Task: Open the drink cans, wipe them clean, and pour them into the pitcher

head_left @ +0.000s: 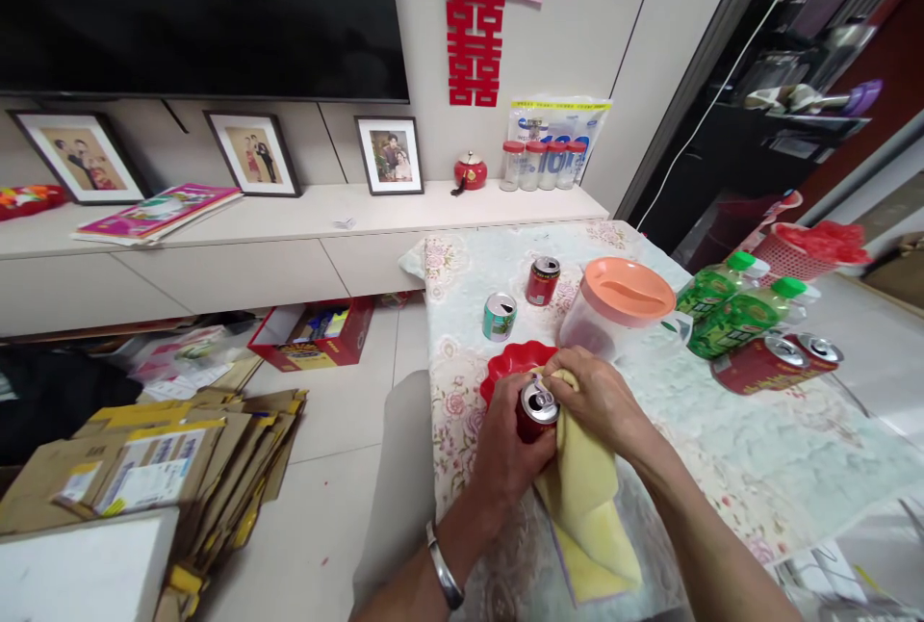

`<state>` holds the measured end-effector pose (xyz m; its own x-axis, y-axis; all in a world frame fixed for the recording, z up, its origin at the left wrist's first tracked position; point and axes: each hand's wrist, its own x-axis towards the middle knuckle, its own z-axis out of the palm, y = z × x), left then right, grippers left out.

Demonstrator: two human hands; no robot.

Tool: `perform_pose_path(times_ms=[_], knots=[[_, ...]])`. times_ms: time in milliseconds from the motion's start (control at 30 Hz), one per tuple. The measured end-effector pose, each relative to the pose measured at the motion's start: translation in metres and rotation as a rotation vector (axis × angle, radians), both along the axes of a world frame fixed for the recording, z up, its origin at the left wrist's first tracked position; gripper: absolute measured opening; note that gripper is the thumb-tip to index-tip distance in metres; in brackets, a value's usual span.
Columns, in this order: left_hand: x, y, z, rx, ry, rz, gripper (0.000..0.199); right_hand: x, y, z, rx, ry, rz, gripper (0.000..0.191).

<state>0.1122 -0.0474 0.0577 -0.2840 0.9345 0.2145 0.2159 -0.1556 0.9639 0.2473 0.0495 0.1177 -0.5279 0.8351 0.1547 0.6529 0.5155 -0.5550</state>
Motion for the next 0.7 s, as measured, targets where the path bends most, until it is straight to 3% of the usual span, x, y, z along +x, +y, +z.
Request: perform_pose_path(times_ms=[300,567,700], knots=[[0.002,0.000,0.001,0.012,-0.023,0.021,0.054,0.016,-0.051,-0.024,0.112,0.139,-0.201,0.020],[0.006,0.003,-0.004,0.016,-0.026,0.046,0.050,0.006,-0.089,-0.017,0.426,0.053,-0.141,0.018],[0.006,0.002,-0.004,0.019,-0.034,0.048,0.047,-0.002,-0.089,-0.010,0.438,-0.005,-0.111,0.021]])
